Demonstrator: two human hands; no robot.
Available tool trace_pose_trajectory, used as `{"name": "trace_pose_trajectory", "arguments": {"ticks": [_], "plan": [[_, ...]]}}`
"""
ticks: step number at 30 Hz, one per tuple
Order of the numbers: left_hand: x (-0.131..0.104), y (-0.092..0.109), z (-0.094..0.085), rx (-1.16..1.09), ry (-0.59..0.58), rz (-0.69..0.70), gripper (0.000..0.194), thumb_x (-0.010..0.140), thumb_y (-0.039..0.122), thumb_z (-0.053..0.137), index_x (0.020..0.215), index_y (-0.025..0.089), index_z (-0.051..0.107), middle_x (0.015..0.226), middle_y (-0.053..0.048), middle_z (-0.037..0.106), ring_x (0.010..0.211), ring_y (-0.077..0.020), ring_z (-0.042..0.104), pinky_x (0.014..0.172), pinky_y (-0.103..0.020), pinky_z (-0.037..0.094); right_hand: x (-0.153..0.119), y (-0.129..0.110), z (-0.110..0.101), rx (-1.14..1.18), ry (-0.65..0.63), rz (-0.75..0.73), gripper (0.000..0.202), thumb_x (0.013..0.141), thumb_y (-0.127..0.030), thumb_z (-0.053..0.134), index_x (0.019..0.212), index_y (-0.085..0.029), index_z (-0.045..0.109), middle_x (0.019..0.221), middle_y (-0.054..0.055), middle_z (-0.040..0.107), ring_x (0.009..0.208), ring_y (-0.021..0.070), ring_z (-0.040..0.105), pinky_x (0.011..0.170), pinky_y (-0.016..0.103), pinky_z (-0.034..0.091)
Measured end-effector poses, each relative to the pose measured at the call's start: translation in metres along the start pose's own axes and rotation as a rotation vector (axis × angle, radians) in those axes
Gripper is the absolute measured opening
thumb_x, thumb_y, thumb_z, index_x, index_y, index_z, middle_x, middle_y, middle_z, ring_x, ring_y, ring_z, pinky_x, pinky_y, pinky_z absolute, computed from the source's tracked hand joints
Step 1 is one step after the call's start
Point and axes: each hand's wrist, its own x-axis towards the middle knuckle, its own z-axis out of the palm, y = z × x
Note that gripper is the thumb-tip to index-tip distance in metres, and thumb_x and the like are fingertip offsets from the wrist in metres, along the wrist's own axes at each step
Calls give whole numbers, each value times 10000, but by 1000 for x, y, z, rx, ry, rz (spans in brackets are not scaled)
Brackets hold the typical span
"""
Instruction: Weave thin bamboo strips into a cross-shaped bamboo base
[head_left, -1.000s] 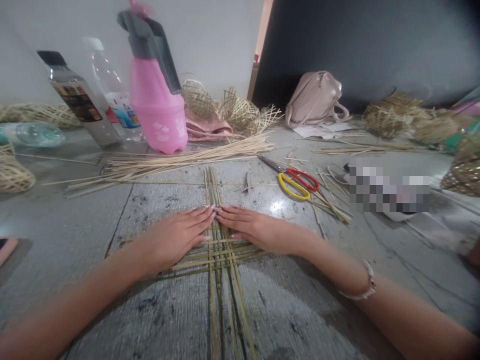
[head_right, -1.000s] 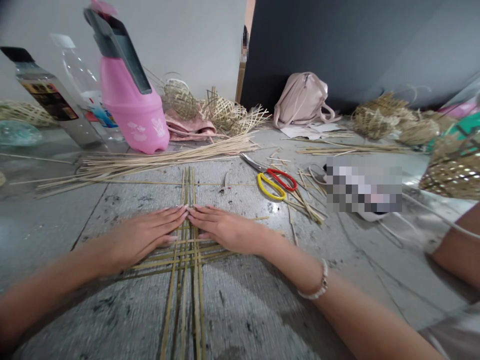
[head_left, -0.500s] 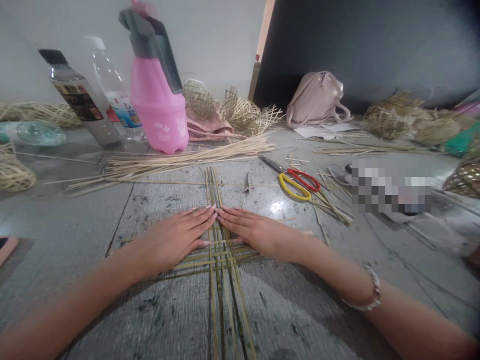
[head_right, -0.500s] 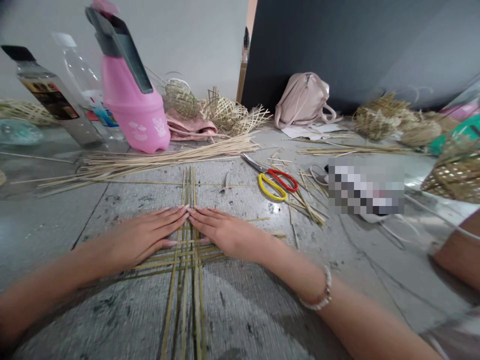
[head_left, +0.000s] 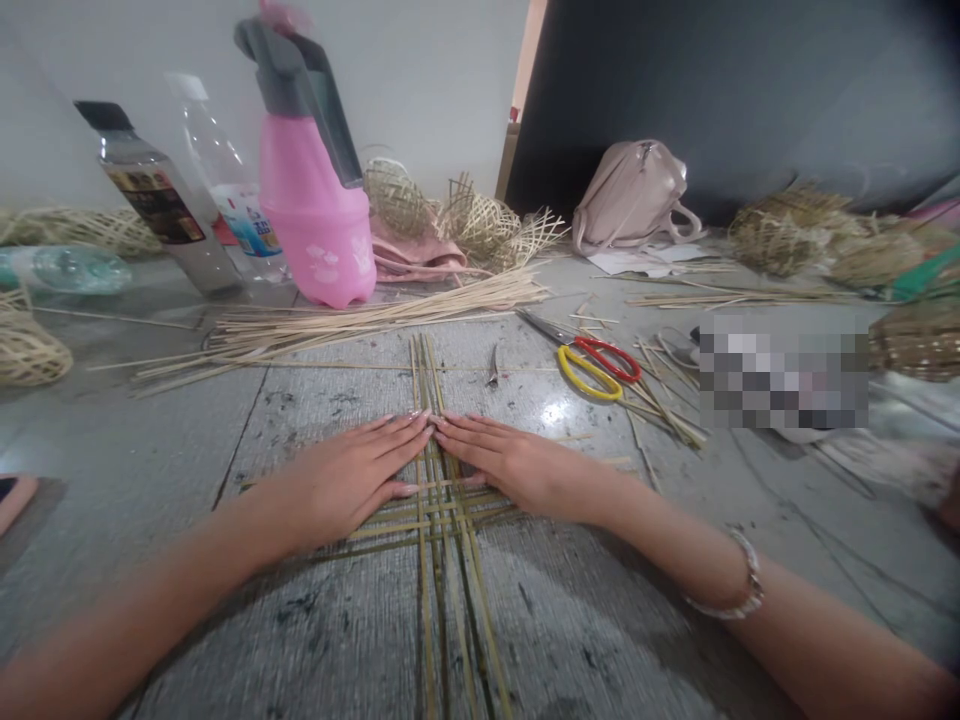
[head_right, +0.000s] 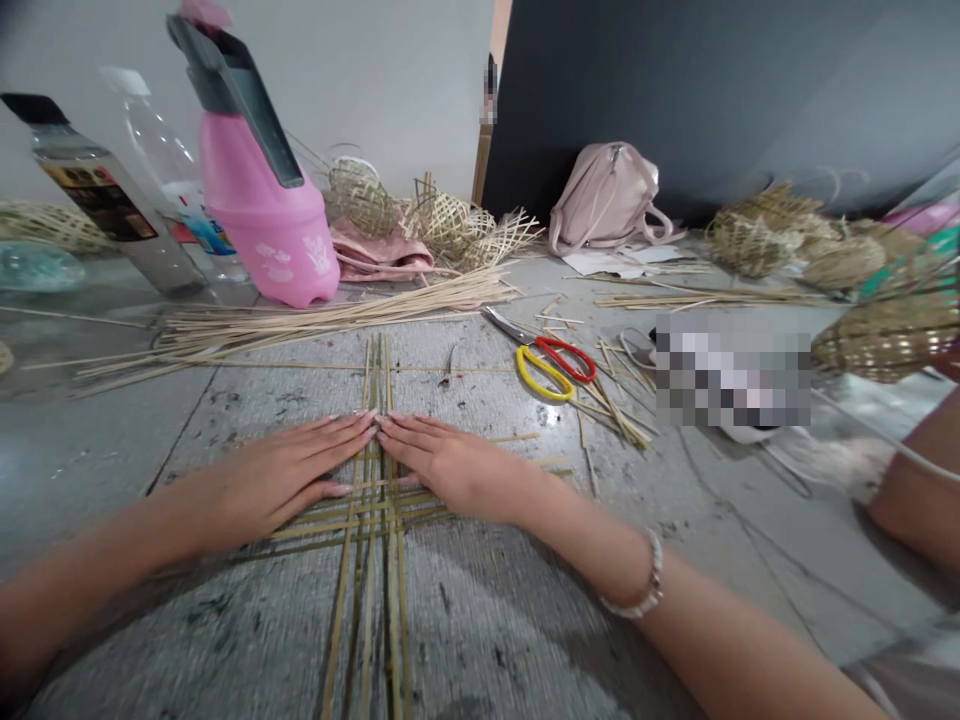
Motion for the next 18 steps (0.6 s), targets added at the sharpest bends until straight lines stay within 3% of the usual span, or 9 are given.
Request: {"name": "trace_pose_trajectory", "arguments": {"ticks": [5, 18], "plan": [[-2, 5, -3, -121, 52, -39, 474, 1048, 432, 300, 1433, 156, 295, 1507, -174, 408, 1381, -244, 416, 1121, -430, 374, -2, -4, -6, 113, 79, 80, 487, 979, -174, 491, 1435, -52, 371, 1471, 215, 436, 1418, 242, 350, 1164, 436, 352], [-2, 8, 1, -171, 47, -94, 543, 1025, 317, 377, 1496, 167, 155, 1427, -170, 505, 1375, -264, 422, 1128, -482, 350, -1, -6, -3, 184, 129, 54, 492, 975, -134, 475, 1436, -58, 322, 1343, 202, 557, 1410, 246, 363, 1168, 484, 338]]}}
